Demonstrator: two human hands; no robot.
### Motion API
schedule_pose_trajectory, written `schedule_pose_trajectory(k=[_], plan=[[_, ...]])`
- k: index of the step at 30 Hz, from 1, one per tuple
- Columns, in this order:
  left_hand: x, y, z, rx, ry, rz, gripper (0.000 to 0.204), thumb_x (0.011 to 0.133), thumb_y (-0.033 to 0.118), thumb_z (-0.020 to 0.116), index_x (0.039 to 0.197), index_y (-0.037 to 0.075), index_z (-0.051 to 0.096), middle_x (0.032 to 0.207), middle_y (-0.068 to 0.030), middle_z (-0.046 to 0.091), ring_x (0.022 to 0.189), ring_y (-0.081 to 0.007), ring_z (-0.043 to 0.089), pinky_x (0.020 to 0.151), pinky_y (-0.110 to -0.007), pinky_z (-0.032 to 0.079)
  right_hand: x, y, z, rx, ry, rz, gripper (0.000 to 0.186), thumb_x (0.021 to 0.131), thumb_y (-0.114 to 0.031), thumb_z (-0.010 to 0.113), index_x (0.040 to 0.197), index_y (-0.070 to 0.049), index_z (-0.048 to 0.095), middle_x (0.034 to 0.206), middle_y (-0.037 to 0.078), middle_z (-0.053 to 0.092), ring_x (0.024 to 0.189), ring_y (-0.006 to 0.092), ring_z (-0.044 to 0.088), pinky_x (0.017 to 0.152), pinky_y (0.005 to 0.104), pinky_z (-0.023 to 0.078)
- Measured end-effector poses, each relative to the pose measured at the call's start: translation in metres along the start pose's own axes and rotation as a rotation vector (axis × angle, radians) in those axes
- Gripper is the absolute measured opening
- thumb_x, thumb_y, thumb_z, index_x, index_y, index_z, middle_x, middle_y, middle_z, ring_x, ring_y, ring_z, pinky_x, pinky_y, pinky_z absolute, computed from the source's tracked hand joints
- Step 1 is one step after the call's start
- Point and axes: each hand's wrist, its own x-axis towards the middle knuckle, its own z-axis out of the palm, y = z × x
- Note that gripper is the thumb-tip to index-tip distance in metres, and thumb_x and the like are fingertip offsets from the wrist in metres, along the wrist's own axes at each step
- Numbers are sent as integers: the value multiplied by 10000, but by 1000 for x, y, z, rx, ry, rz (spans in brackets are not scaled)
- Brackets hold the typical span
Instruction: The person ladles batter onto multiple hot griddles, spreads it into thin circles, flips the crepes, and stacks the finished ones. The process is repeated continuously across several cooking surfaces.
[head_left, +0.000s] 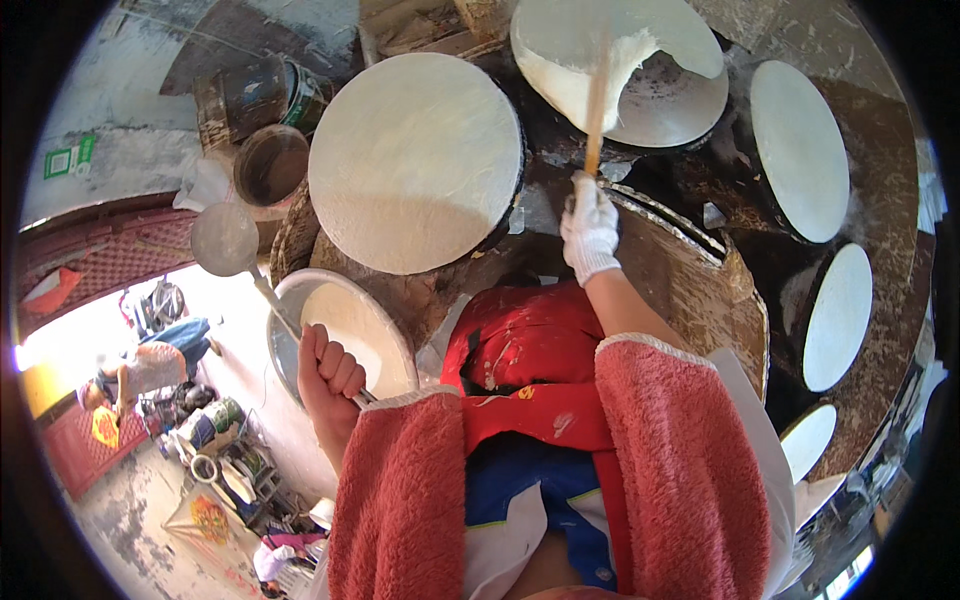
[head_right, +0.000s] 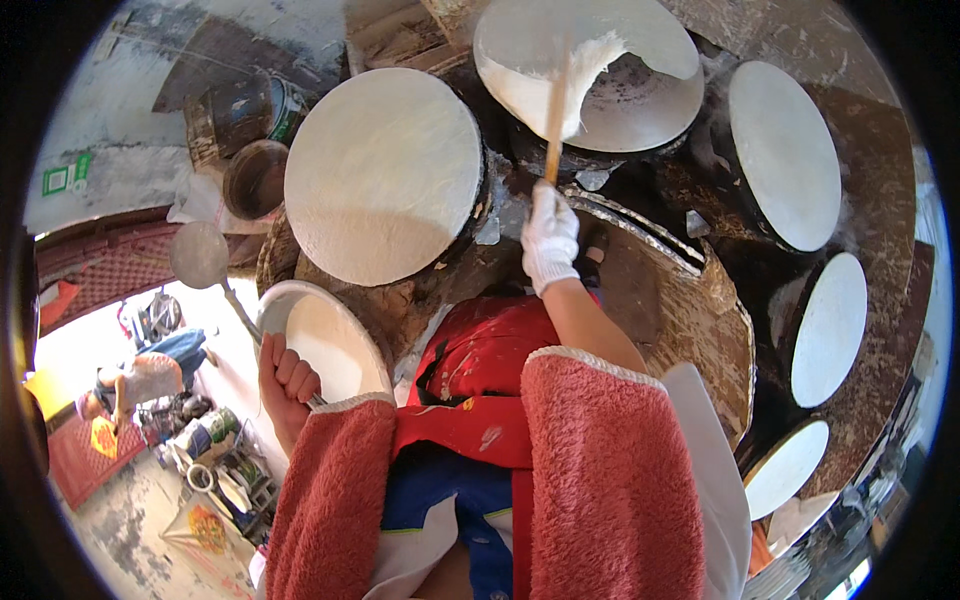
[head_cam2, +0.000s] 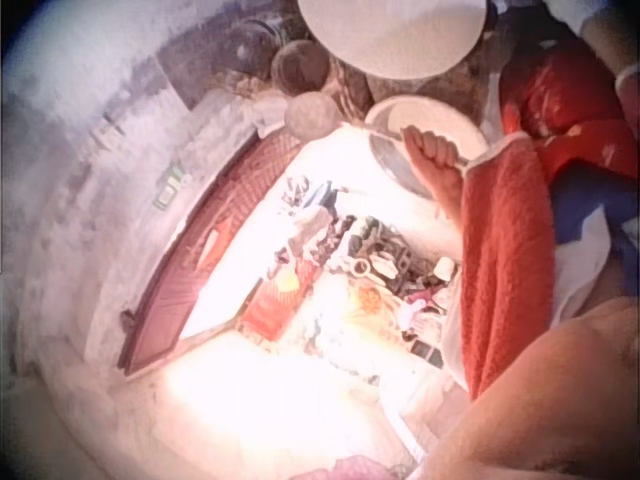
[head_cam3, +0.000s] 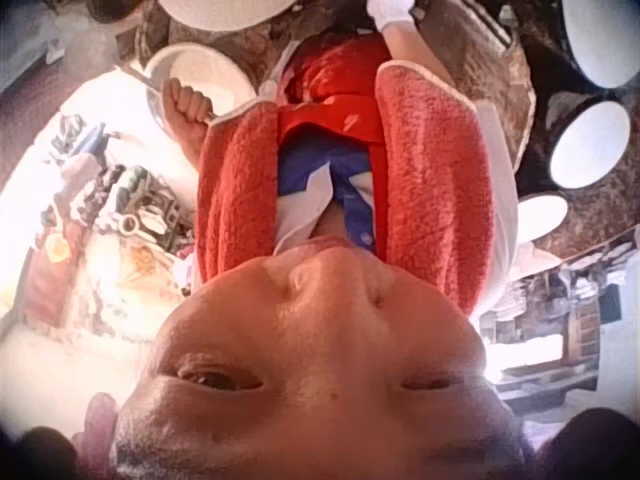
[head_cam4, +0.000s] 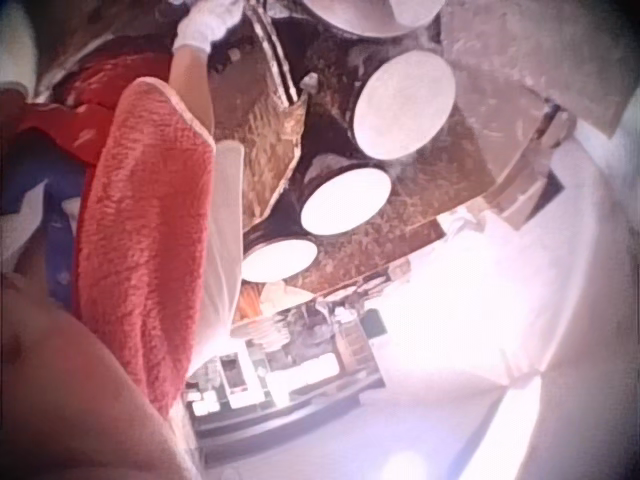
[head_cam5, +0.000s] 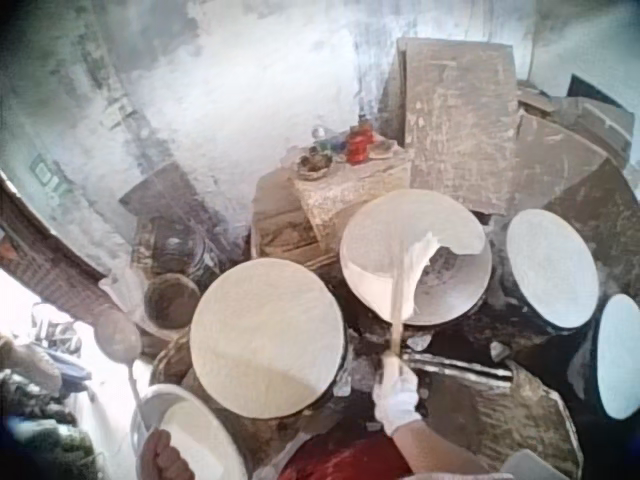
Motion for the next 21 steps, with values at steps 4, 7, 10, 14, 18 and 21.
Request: schedule_pose_trajectory(k=[4, 7, 10, 14, 18, 21], plan=[[4, 9, -13, -71, -36, -28, 353, 1046, 304, 357, 723, 163, 354, 481, 75, 197, 359, -55, 163, 324, -226, 173, -10, -10, -3, 10, 86, 30, 246, 835, -331, 650, 772, -134, 516, 545, -22, 436, 343, 74, 308, 305, 245, 193], [8, 13, -22, -37, -106, -38, 353, 1050, 306, 344, 728, 162, 351, 480, 71, 196, 358, -59, 164, 326, -227, 189, 1, 5, 29, -224, -109, 84, 267, 858, -347, 625, 773, -117, 518, 545, -10, 456, 344, 91, 325, 310, 265, 219], [15, 15, -26, -79, -158, -70, 357, 1040, 314, 375, 716, 165, 363, 486, 81, 197, 368, -53, 159, 339, -234, 164, 14, 18, 35, -302, -131, -63, 331, 886, -404, 606, 773, -103, 526, 543, -6, 458, 355, 95, 344, 332, 254, 252], [23, 17, -24, -13, -196, -90, 356, 1042, 314, 374, 718, 165, 365, 485, 82, 200, 371, -52, 165, 343, -234, 174, 20, -8, -1, -317, 9, -139, 321, 909, -427, 558, 822, -118, 563, 582, 4, 462, 375, 95, 344, 336, 255, 252], [25, 15, -14, -27, -164, -109, 356, 1041, 315, 374, 717, 167, 365, 486, 82, 202, 374, -51, 166, 343, -234, 178, 18, -58, -14, -164, 27, 30, 325, 922, -408, 524, 838, -97, 560, 589, 15, 469, 372, 111, 349, 328, 253, 246], [23, 9, -4, -7, -159, -100, 357, 1041, 315, 376, 715, 169, 365, 488, 82, 203, 375, -51, 165, 344, -234, 177, 6, -61, -6, -45, -18, -34, 300, 936, -367, 515, 842, -86, 558, 596, 17, 469, 378, 106, 352, 331, 254, 249]])
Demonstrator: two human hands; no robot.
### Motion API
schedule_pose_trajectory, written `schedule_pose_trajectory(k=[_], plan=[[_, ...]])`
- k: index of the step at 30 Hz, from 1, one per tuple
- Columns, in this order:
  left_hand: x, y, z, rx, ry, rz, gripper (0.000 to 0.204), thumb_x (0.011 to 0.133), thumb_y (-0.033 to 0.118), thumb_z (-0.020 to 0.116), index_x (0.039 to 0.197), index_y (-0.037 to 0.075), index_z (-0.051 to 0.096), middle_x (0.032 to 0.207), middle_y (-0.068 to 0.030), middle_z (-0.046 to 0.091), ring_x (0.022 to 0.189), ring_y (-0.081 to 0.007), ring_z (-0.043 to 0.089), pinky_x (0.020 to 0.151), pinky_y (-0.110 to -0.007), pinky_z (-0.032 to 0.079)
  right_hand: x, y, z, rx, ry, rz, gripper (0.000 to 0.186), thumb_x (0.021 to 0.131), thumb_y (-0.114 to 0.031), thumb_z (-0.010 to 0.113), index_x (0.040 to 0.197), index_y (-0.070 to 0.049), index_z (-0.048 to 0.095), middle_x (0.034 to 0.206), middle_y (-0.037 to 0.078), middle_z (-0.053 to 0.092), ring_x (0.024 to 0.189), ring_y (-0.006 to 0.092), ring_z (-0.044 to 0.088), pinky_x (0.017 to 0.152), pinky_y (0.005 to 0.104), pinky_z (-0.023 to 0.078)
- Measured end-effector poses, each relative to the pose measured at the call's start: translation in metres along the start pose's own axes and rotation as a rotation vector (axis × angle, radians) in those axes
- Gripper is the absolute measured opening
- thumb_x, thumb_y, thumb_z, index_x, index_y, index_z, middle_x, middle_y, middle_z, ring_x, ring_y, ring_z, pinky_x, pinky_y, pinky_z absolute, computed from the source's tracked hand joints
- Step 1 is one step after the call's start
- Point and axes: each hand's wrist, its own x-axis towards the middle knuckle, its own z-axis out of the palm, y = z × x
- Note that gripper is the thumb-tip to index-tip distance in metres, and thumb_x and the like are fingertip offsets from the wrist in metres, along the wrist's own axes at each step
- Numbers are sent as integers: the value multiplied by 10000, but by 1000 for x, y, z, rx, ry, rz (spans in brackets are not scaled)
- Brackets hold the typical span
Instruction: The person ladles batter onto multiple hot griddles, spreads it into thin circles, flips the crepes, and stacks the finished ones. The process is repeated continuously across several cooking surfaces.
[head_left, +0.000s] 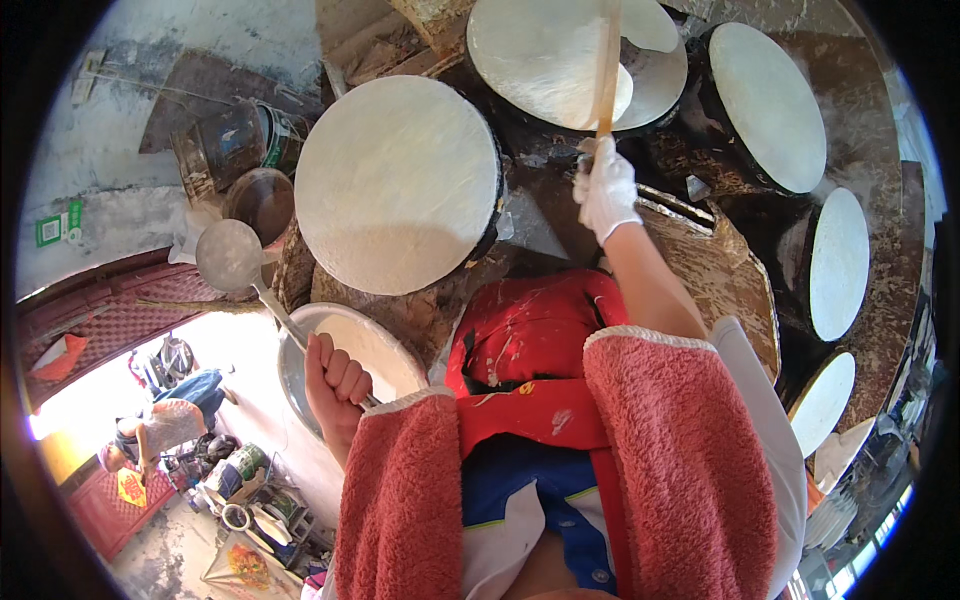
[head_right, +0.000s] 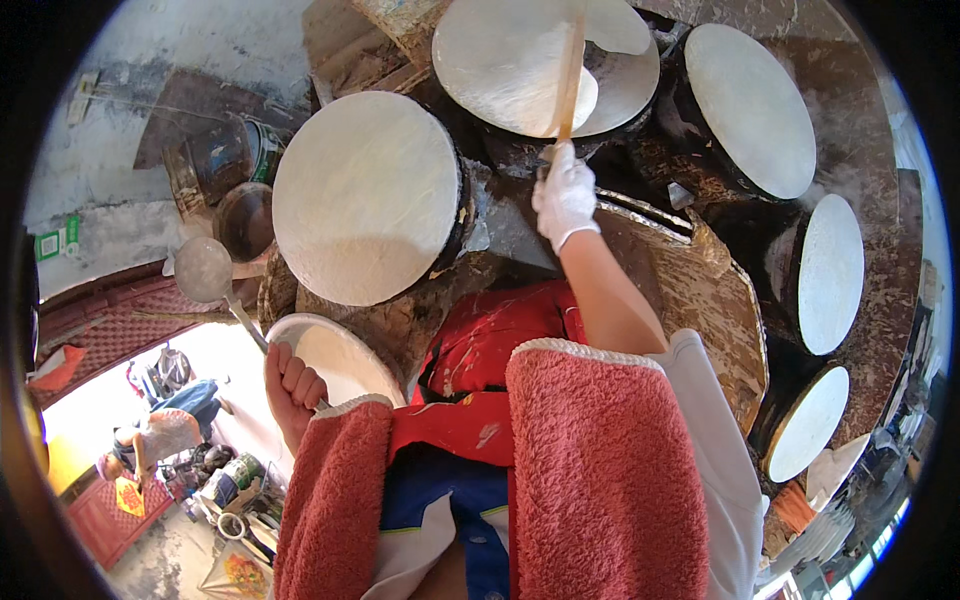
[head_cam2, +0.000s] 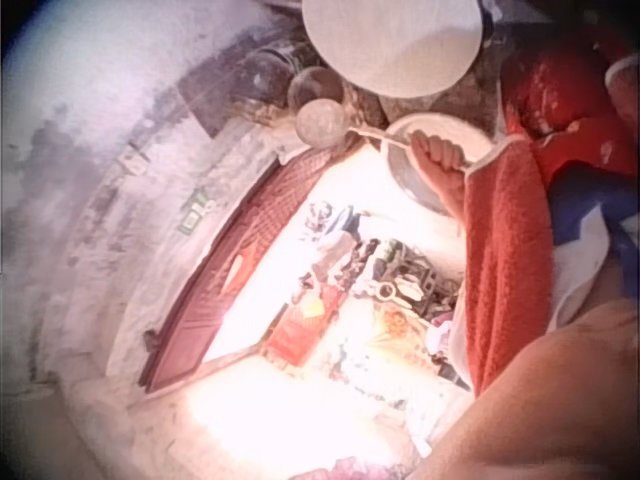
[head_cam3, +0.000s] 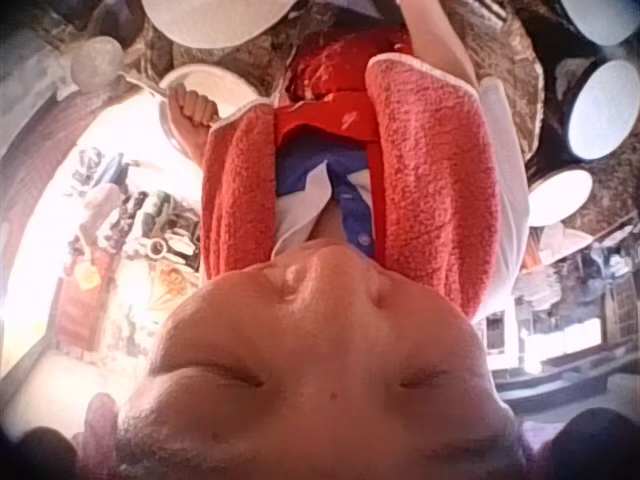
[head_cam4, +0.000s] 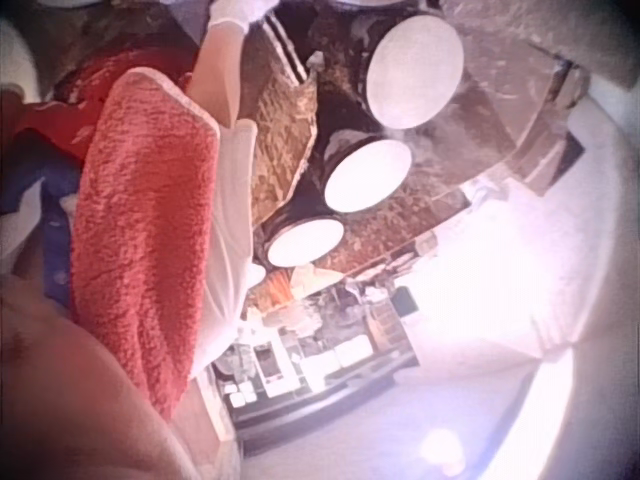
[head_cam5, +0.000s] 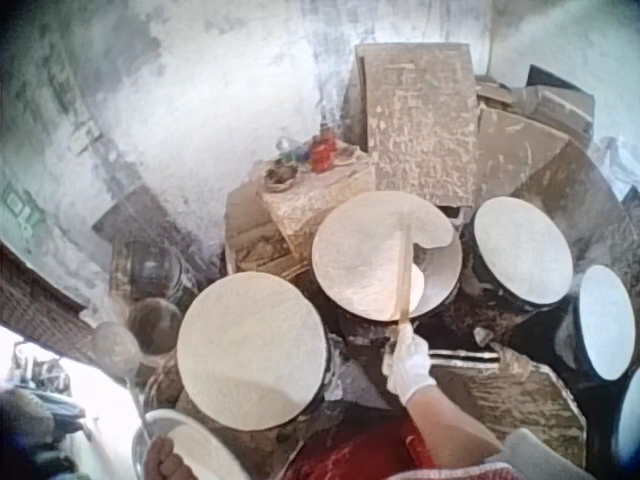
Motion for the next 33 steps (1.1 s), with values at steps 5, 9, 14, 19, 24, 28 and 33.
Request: schedule_pose_trajectory(k=[5, 9, 14, 19, 24, 28, 33], plan=[[6, -11, 21, 53, -39, -41, 359, 1039, 316, 383, 710, 174, 357, 493, 85, 202, 376, -51, 166, 346, -233, 174, -31, 32, -37, -354, -237, 278, 303, 907, -358, 551, 849, -80, 656, 600, 9, 503, 409, 101, 393, 366, 265, 290], [9, -24, 41, 107, -59, -56, 367, 1039, 317, 381, 700, 179, 349, 493, 87, 201, 375, -50, 168, 348, -232, 167, -17, 0, -91, -289, -105, 143, 352, 919, -403, 527, 854, -80, 650, 565, -7, 439, 360, 90, 319, 334, 257, 221], [7, -46, 67, 175, -82, -54, 382, 1038, 318, 383, 683, 183, 338, 487, 91, 195, 372, -48, 172, 349, -231, 155, 11, -50, -106, -199, -105, 161, 327, 926, -370, 536, 849, -60, 610, 585, 0, 424, 354, 85, 296, 329, 252, 205], [2, -67, 89, 198, -70, -54, 389, 1035, 320, 395, 675, 186, 333, 485, 93, 195, 372, -46, 172, 349, -230, 151, 2, -23, -122, -1144, -317, -697, 419, 920, -430, 523, 900, -25, 629, 659, 91, 567, 652, 211, 587, 599, 324, 454], [0, -85, 106, 191, -7, -57, 387, 1032, 331, 404, 679, 185, 339, 484, 90, 199, 372, -46, 172, 346, -231, 153, 5, -42, -189, -801, -371, -114, 495, 908, -510, 498, 895, -46, 669, 613, 40, 541, 520, 135, 497, 500, 299, 408], [0, -102, 122, 110, -31, -47, 366, 1032, 326, 404, 699, 180, 355, 486, 86, 198, 371, -48, 172, 343, -233, 159, 41, -98, -195, -572, -279, 40, 475, 943, -469, 487, 923, -25, 655, 610, 6, 469, 406, 94, 355, 384, 265, 256], [-2, -123, 140, 142, -37, -50, 356, 1029, 332, 409, 711, 178, 365, 486, 84, 198, 365, -52, 171, 335, -233, 162, 45, -103, -195, -787, -453, -240, 521, 952, -495, 461, 901, -14, 652, 650, 30, 547, 509, 124, 464, 485, 298, 378]])
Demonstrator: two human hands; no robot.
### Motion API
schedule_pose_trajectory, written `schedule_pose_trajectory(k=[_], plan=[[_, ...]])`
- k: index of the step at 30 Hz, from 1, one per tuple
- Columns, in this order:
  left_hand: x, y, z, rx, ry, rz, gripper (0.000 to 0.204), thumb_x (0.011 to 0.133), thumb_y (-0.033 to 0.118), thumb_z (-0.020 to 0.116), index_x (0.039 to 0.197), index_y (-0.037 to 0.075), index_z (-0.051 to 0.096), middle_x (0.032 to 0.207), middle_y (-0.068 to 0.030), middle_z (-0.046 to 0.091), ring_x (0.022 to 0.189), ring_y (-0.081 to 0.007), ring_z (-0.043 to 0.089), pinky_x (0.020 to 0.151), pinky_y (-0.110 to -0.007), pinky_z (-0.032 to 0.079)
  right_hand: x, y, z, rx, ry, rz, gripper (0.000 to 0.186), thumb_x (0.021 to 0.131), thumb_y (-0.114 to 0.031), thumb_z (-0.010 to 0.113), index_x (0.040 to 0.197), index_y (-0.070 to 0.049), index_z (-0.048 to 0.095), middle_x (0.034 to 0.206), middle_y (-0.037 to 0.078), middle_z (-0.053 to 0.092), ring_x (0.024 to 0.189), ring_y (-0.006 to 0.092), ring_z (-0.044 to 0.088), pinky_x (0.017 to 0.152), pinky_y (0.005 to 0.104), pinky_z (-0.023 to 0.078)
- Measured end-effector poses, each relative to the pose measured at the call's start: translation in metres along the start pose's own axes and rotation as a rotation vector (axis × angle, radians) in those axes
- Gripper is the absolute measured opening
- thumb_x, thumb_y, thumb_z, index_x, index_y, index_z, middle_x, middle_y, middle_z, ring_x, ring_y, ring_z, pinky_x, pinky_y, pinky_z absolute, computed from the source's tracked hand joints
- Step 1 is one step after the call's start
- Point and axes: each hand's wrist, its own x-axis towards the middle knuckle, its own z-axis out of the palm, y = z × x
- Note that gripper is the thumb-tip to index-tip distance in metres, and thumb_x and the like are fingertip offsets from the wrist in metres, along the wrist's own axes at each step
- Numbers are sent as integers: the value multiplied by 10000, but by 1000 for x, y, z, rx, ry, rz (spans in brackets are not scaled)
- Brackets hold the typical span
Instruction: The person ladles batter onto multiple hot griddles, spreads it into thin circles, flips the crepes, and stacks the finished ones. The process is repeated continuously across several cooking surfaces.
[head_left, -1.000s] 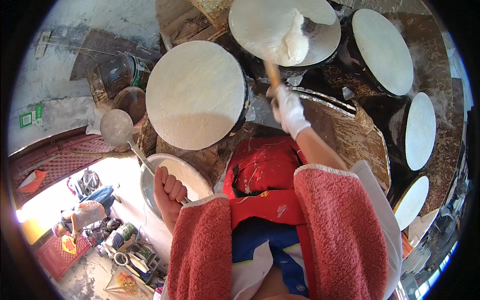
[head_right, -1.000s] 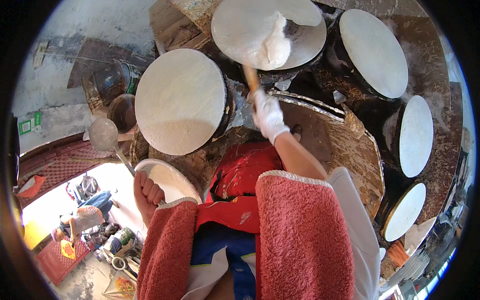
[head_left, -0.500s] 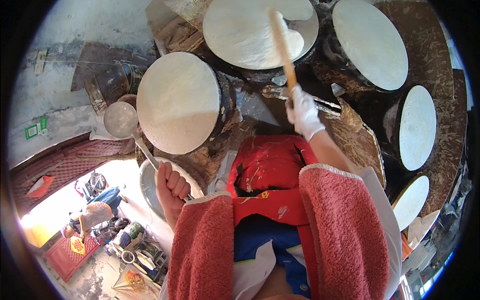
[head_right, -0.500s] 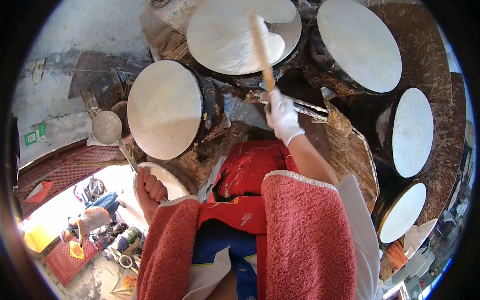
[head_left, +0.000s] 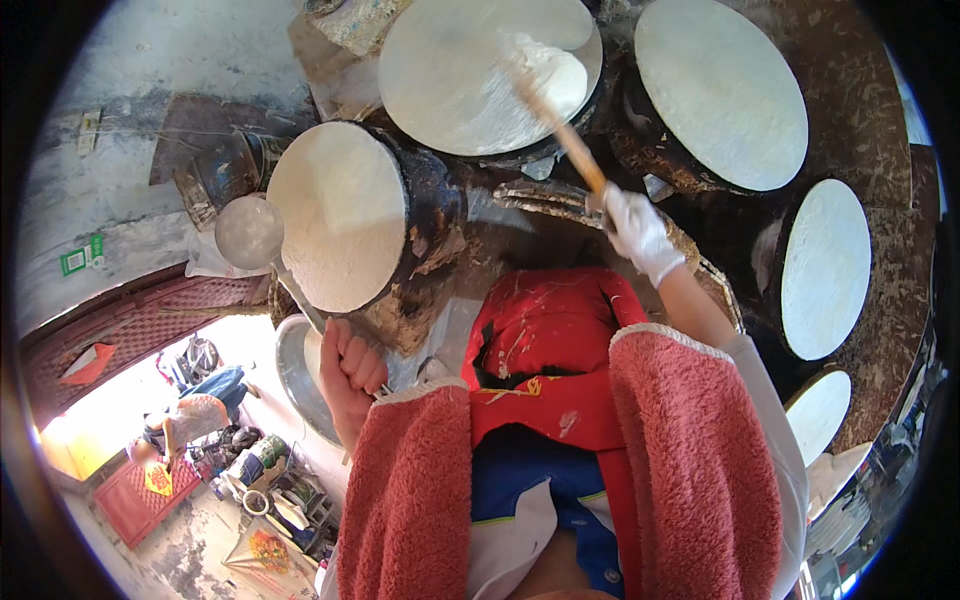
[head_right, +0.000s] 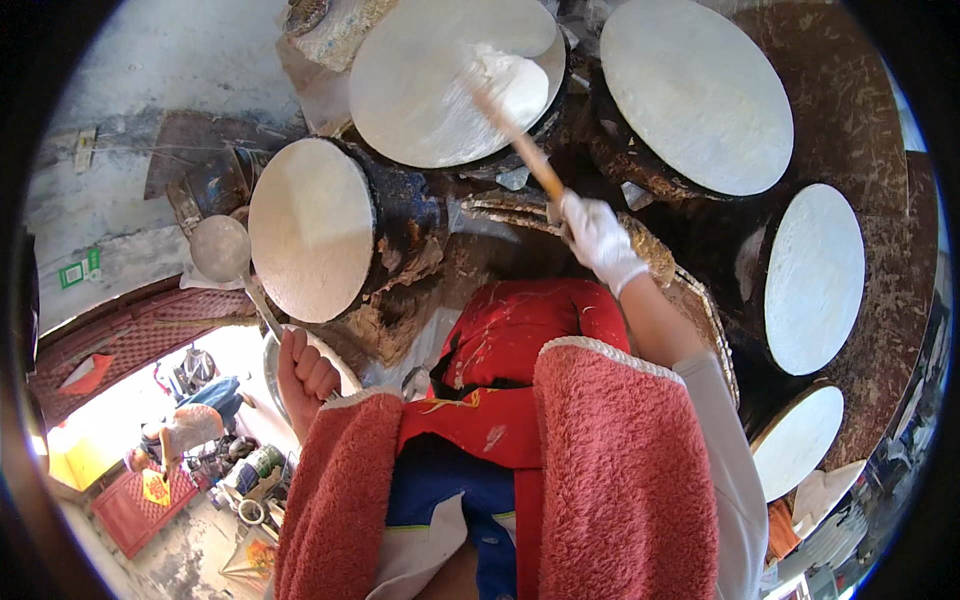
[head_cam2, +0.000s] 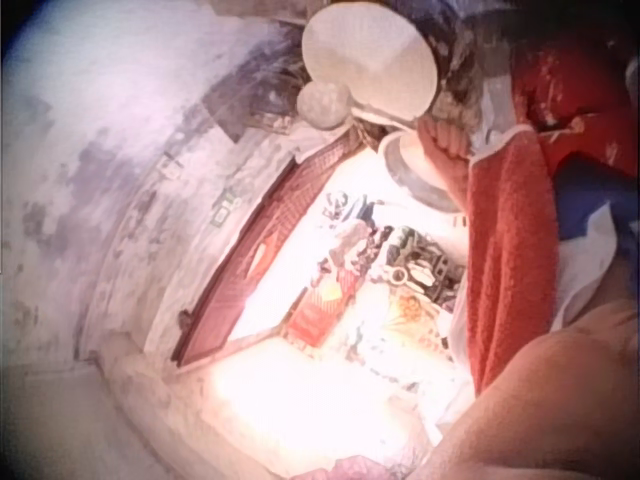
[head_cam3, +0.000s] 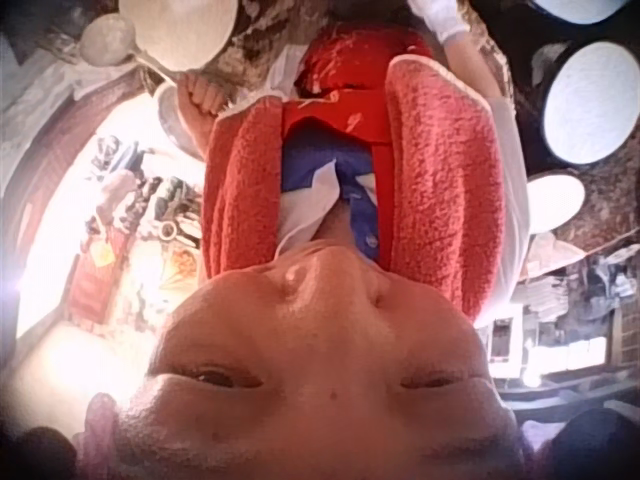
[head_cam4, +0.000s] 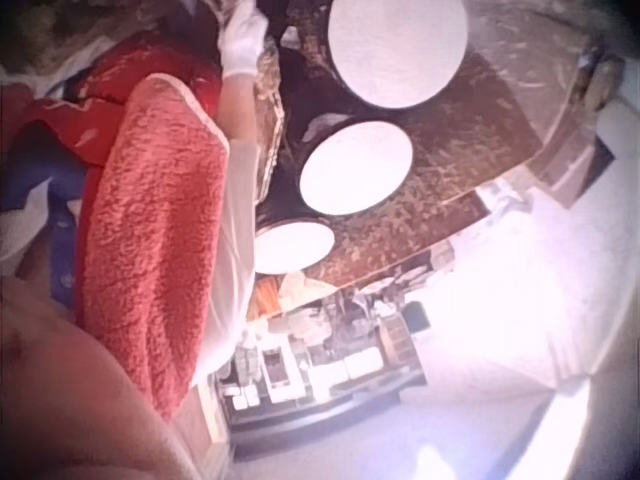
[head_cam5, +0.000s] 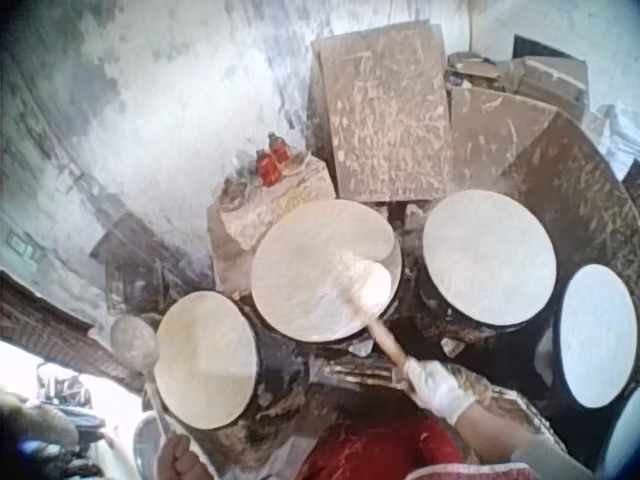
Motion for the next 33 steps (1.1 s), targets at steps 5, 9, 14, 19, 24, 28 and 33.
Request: schedule_pose_trajectory(k=[5, 9, 14, 19, 24, 28, 33], plan=[[-5, -20, 19, -10, 43, 8, 358, 1028, 338, 408, 709, 180, 363, 486, 82, 200, 362, -57, 170, 328, -238, 171, -10, 38, -54, -139, 46, 5, 494, 959, -445, 439, 865, -16, 666, 657, 56, 579, 632, 138, 551, 612, 296, 447], [-13, -32, 39, 11, 100, 20, 354, 1027, 337, 410, 712, 183, 362, 487, 80, 197, 361, -61, 172, 329, -242, 175, 56, 29, -81, -79, 94, 100, 505, 932, -475, 452, 874, -20, 663, 602, 46, 553, 577, 139, 532, 588, 319, 433], [-12, -35, 56, 37, 176, 32, 346, 1025, 343, 412, 720, 186, 363, 484, 82, 196, 361, -59, 175, 332, -242, 180, 103, -7, -41, -146, 189, 92, 565, 922, -531, 430, 945, -24, 681, 798, 173, 665, 814, 355, 633, 769, 400, 473], [27, -26, 57, 244, 21, -51, 364, 1020, 346, 412, 699, 186, 349, 474, 78, 203, 363, -64, 196, 335, -244, 185, 49, 2, -43, -311, 276, 151, 553, 942, -513, 395, 1037, -40, 664, 937, 246, 659, 941, 423, 615, 820, 430, 473], [98, -37, 79, 290, -27, -483, 410, 1001, 370, 455, 651, 203, 320, 495, 80, 198, 393, -70, 176, 366, -256, 155, 36, -1, -2, -276, 389, 254, 533, 945, -527, 408, 1077, -76, 659, 961, 241, 655, 983, 434, 602, 855, 452, 467], [160, -43, 110, 282, -286, -698, 338, 1007, 369, 445, 727, 186, 395, 545, 105, 211, 420, -44, 190, 392, -236, 179, 45, -30, 7, -417, 377, 19, 441, 958, -453, 446, 1106, -83, 636, 998, 247, 640, 997, 433, 587, 852, 472, 477], [194, -31, 129, 281, -404, -559, 250, 1007, 318, 463, 862, 114, 452, 581, 80, 273, 456, -47, 268, 433, -237, 263, 62, -55, -5, -459, 606, 157, 463, 970, -452, 428, 1016, -50, 652, 944, 255, 640, 960, 438, 593, 812, 481, 485]])
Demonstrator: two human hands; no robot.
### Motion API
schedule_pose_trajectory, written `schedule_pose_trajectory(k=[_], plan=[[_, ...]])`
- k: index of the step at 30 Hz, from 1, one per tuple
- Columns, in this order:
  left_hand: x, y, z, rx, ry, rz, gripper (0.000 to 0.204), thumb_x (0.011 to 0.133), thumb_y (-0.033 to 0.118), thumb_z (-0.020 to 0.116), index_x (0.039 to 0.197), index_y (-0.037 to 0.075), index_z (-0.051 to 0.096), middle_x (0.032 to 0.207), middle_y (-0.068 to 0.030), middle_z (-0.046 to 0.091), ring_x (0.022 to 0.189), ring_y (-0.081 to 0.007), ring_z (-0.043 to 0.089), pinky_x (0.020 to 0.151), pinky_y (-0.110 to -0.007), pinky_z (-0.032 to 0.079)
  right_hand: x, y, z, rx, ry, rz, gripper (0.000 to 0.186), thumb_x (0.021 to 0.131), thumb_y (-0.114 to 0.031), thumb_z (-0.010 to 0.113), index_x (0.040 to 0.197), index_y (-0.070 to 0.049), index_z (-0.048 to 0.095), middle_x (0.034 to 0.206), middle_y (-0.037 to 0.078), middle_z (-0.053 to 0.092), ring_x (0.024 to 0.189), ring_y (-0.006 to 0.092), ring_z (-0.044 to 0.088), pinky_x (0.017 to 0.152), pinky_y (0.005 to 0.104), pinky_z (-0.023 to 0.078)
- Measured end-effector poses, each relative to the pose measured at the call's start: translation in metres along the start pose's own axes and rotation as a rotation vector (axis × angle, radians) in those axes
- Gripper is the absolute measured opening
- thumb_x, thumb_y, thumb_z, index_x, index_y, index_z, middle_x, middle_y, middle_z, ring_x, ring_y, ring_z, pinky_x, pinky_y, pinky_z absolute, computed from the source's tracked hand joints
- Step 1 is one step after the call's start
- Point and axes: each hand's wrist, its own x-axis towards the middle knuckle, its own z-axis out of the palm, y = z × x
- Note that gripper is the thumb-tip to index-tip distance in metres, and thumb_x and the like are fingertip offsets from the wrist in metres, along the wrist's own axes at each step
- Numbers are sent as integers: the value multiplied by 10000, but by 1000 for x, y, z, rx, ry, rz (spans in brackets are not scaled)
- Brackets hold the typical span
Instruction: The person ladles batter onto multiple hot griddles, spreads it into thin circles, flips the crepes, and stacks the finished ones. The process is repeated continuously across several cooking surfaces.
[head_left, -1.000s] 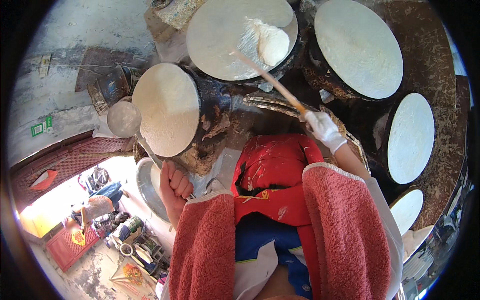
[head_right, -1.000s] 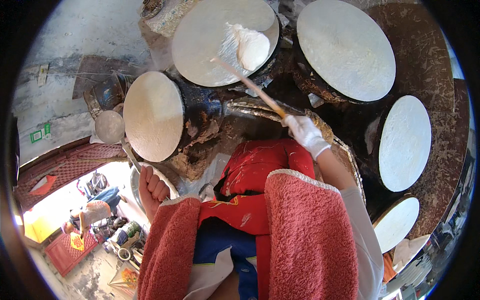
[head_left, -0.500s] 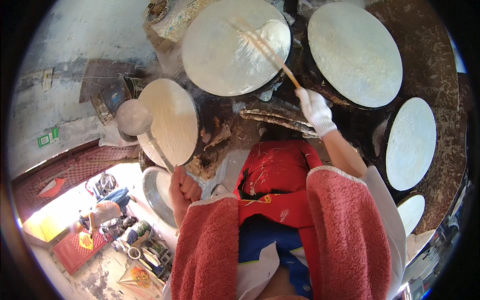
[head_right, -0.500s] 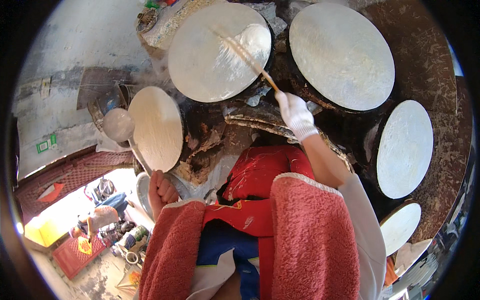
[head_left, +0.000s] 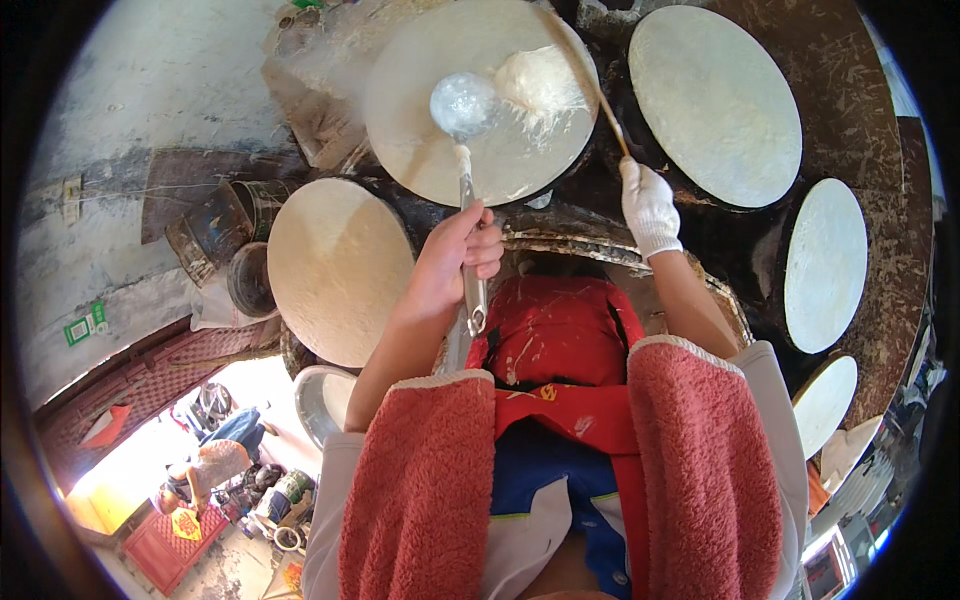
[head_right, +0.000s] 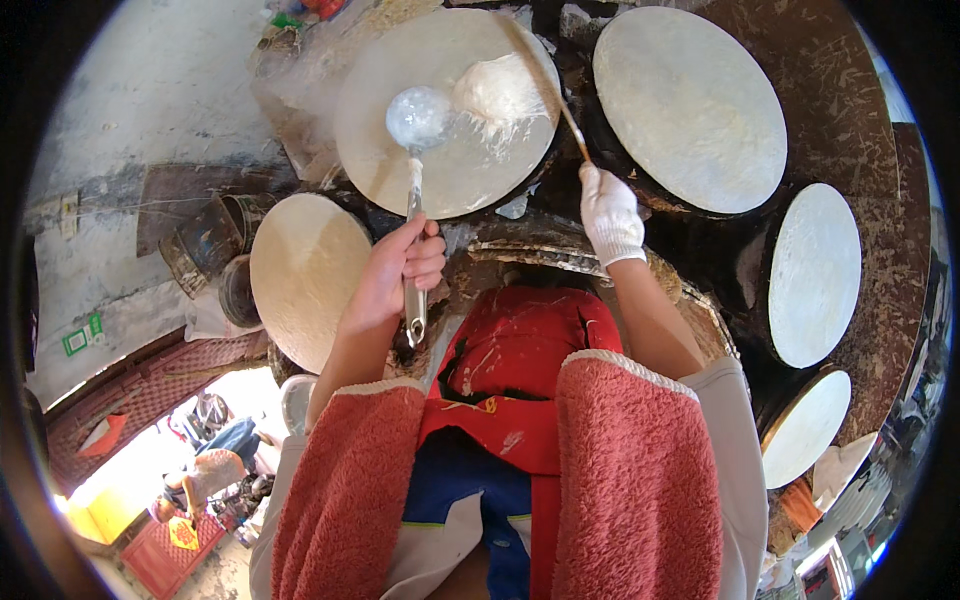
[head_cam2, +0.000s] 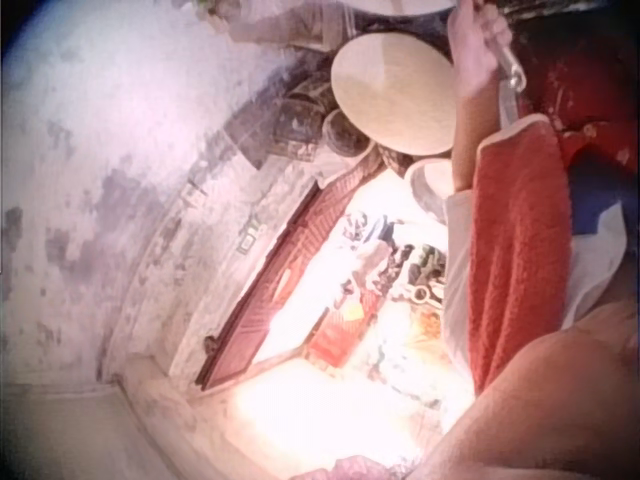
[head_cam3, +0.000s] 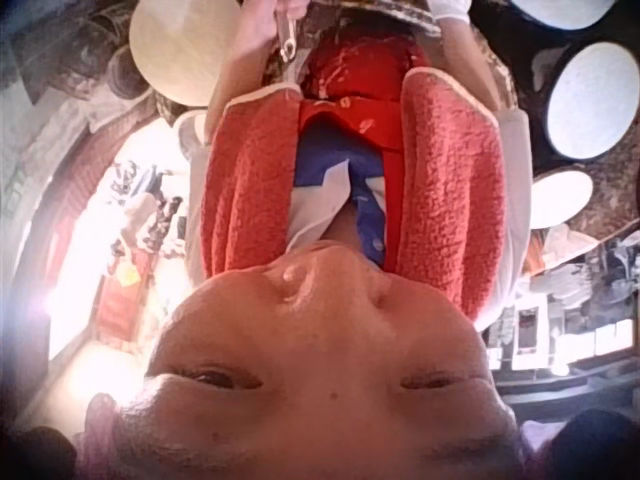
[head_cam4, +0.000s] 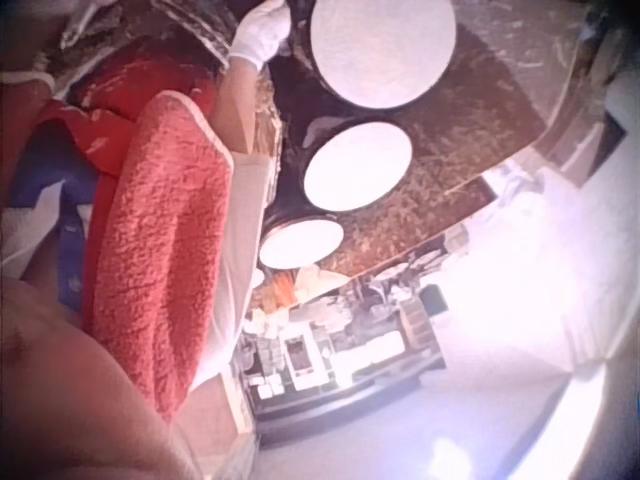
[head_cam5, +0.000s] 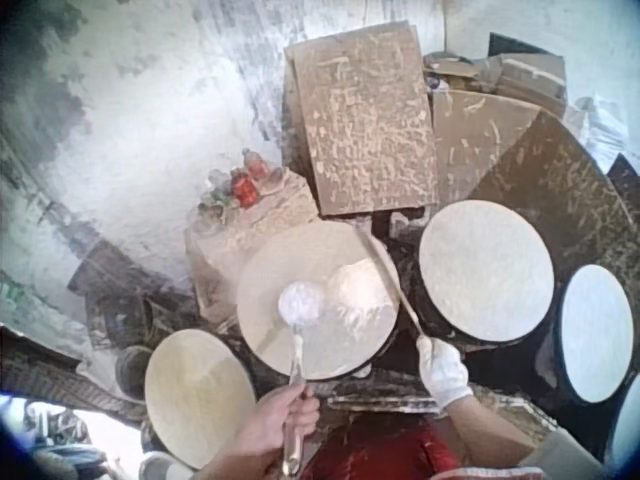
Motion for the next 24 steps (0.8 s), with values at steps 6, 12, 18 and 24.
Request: schedule_pose_trajectory(k=[6, 12, 18, 24], plan=[[10, 9, -3, 110, 168, 92, 217, 994, 268, 488, 851, 116, 426, 591, 63, 308, 483, -65, 314, 463, -260, 311, -40, -24, 30, -36, -237, -56, 476, 960, -468, 423, 985, -52, 654, 957, 249, 639, 961, 440, 588, 820, 501, 476], [12, 14, -17, 189, 203, 73, 222, 974, 261, 490, 832, 119, 394, 582, 52, 321, 468, -73, 325, 457, -286, 337, -47, -6, 19, 143, -138, 201, 547, 946, -507, 431, 995, -18, 670, 811, 197, 658, 815, 353, 633, 782, 420, 472], [24, -3, 6, -66, 129, 5, 216, 987, 247, 499, 836, 116, 415, 576, 66, 311, 459, -69, 331, 438, -273, 336, -75, -14, 88, 499, -431, 231, 471, 964, -447, 456, 926, -59, 719, 741, 111, 651, 723, 217, 604, 734, 350, 477], [-55, 15, -30, -671, -559, -131, 266, 1041, 277, 358, 821, 126, 355, 502, 79, 260, 336, -37, 244, 280, -206, 214, -21, 2, 30, 193, -264, 93, 568, 907, -550, 492, 1067, -36, 673, 896, 201, 683, 928, 373, 649, 840, 396, 484]])
